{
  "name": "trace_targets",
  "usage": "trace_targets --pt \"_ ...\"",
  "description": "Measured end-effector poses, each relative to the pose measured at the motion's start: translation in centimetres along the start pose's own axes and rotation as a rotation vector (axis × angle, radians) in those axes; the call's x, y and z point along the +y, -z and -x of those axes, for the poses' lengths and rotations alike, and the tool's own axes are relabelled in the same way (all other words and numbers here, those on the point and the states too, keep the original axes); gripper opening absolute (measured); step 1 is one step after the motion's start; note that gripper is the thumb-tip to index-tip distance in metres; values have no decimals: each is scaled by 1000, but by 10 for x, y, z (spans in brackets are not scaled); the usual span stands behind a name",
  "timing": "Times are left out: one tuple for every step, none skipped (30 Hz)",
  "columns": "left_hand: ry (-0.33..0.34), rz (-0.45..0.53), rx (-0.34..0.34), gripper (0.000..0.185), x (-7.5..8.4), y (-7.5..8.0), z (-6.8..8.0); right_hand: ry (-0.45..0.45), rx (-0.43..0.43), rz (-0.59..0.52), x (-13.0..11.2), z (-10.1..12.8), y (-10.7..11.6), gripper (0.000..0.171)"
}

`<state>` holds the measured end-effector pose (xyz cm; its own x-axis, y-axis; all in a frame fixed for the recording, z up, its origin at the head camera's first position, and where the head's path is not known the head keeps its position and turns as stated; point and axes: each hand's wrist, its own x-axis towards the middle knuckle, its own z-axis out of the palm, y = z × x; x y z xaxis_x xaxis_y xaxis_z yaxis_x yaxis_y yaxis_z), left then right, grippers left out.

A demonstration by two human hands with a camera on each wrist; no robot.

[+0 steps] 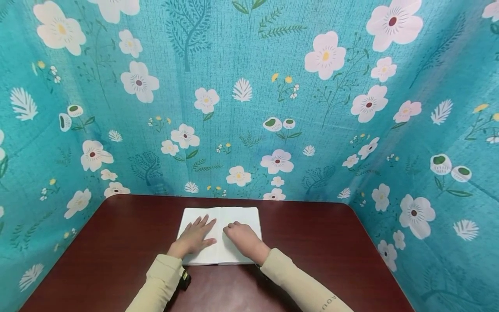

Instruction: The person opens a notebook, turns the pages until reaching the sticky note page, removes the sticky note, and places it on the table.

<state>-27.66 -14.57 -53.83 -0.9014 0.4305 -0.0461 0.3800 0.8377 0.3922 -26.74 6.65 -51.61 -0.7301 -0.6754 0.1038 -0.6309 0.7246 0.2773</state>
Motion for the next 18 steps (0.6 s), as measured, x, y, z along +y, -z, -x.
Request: trace_targets --pt "0 -2 1 68 0 -1 0 -9 4 -4 0 0 0 27" --pt "0 -5 2 68 0 -1 0 -17 11 -9 0 0 0 25" --pt "0 -6 2 68 0 -1 0 -22 20 -12 1 -1 0 23" --pt "1 -8 2 68 0 -1 0 -28 31 -17 2 -1 0 21" --pt "2 -4 3 68 0 -1 0 -34 44 -23 3 -1 1 19" --pt "5 -4 2 68 0 -1 0 -40 57 -31 4 -2 1 18" --pt "5 -3 2 67 0 -1 0 -44 66 -38 5 -2 2 17" --pt "8 -6 -2 67 0 0 -1 -47 75 -50 7 -3 3 16" --pt "12 -6 -6 68 0 0 -1 -51 80 -64 8 -4 5 16" --pt "14 -3 -8 67 0 0 -2 -57 82 -82 10 -5 6 17" --pt "14 -2 -8 68 -1 -1 -2 -65 83 -100 12 -6 7 17" --pt "14 -4 -10 68 -1 -1 -2 -75 79 -118 14 -7 8 18" --pt "13 -5 -12 68 -1 -1 -2 -86 74 -136 16 -8 9 20" --pt "13 -7 -14 68 -2 -2 -2 -97 69 -153 18 -9 10 21" --pt "11 -6 -13 68 -2 -3 -2 -110 64 -170 20 -10 11 22" --pt "8 -5 -10 68 -3 -3 -1 -123 63 -188 21 -11 11 23" --pt "7 -7 -7 68 -3 -3 -1 -135 67 -207 23 -12 11 24" --pt "9 -6 -5 68 -4 -3 -1 -146 71 -226 26 -12 11 25"
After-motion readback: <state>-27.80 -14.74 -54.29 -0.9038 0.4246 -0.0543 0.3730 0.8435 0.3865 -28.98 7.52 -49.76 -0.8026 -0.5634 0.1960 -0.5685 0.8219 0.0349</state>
